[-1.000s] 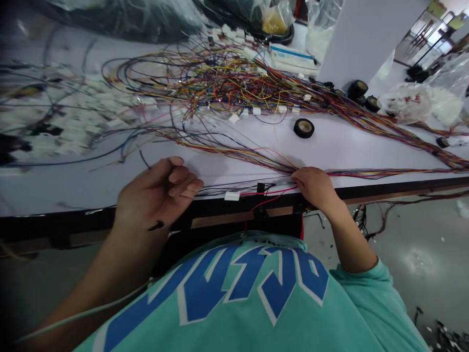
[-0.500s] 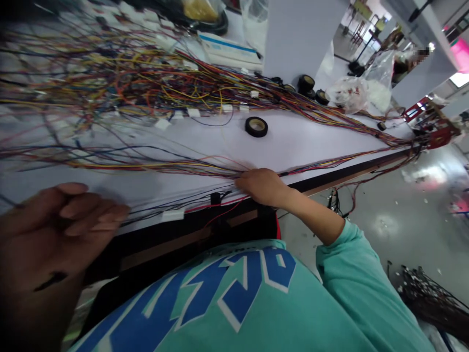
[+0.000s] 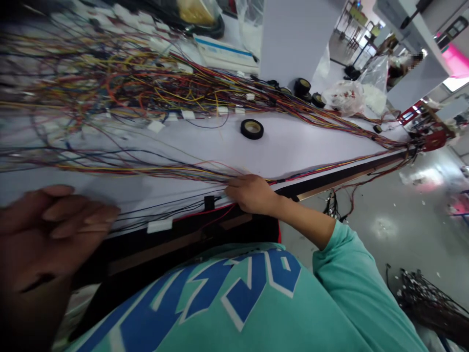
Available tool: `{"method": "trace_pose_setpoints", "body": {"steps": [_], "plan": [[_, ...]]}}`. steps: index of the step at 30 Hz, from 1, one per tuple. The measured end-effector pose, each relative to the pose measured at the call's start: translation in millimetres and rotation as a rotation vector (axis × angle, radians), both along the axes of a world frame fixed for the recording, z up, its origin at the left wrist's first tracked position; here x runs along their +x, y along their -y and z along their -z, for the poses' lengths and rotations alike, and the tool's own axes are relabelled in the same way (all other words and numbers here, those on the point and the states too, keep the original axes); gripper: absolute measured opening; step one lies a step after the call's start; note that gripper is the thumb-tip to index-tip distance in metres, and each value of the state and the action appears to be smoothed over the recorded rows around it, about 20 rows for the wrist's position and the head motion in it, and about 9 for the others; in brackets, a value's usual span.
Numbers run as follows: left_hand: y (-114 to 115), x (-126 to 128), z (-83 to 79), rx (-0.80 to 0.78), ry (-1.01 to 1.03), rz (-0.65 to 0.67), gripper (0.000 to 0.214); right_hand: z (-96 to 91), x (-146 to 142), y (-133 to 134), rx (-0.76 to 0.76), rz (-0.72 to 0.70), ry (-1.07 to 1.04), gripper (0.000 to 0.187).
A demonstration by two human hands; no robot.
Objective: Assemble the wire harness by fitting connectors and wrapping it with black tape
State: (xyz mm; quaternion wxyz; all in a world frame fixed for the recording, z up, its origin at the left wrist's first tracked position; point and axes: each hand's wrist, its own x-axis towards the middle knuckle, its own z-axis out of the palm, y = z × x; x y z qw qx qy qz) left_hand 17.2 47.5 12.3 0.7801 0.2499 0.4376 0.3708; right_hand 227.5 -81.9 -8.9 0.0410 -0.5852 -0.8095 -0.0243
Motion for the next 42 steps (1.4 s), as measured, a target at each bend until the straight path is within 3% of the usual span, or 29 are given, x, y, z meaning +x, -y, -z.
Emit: {"method": "trace_pose_setpoints", "body": {"steps": [1, 4, 9, 14, 17, 20, 22, 24, 27, 30, 37, 42], "plan": [[4, 3, -7.1, -0.066, -0.015, -0.081, 0.043, 0.9, 1, 2, 0.033, -0.005, -0.017, 0.026], [13, 10, -20.6, -0.118, -0.006, -0.153, 0.044, 2.4, 3, 7, 0.139, -0.020, -0.091, 0.028], [15, 7, -17.0, -0.082, 0.057, -0.109, 0.045, -5.0, 12, 11, 0.218, -0.008, -0.382, 0.022], [13, 2, -6.3, 0.029, 0.108, -0.060, 0.037, -13.7, 26, -10, 0.261, 0.449, -0.604, 0.026], [10, 2, -0.8, 0.121, 0.134, -0.047, 0.028, -13.8, 28, -34, 0.035, 0.654, -0.787, 0.048], [4, 1, 3.5, 0.211, 0.112, -0.061, 0.025, -16.4, 17, -54, -0.068, 0.736, -1.002, 0.049], [0, -2, 5.3, 0.312, 0.049, -0.077, 0.025, -20.8, 3, -62, -0.003, 0.691, -1.069, 0.041], [-4, -7, 6.1, 0.393, -0.028, -0.076, 0.028, -25.6, -16, -68, 0.026, 0.555, -1.055, 0.032], [-8, -17, 5.8, 0.384, -0.061, -0.027, 0.032, -29.3, -46, -76, -0.070, 0.319, -0.937, 0.025], [-10, -25, 6.2, 0.350, -0.019, -0.019, 0.031, -26.6, -74, -86, -0.127, 0.183, -0.807, 0.023], [-7, -38, 10.9, 0.394, 0.124, 0.000, 0.028, -14.6, -99, -105, 0.085, 0.102, -0.680, 0.023], [-6, -41, 13.5, 0.389, 0.203, 0.025, 0.026, -15.3, -103, -105, 0.000, 0.142, -0.650, 0.025]]}}
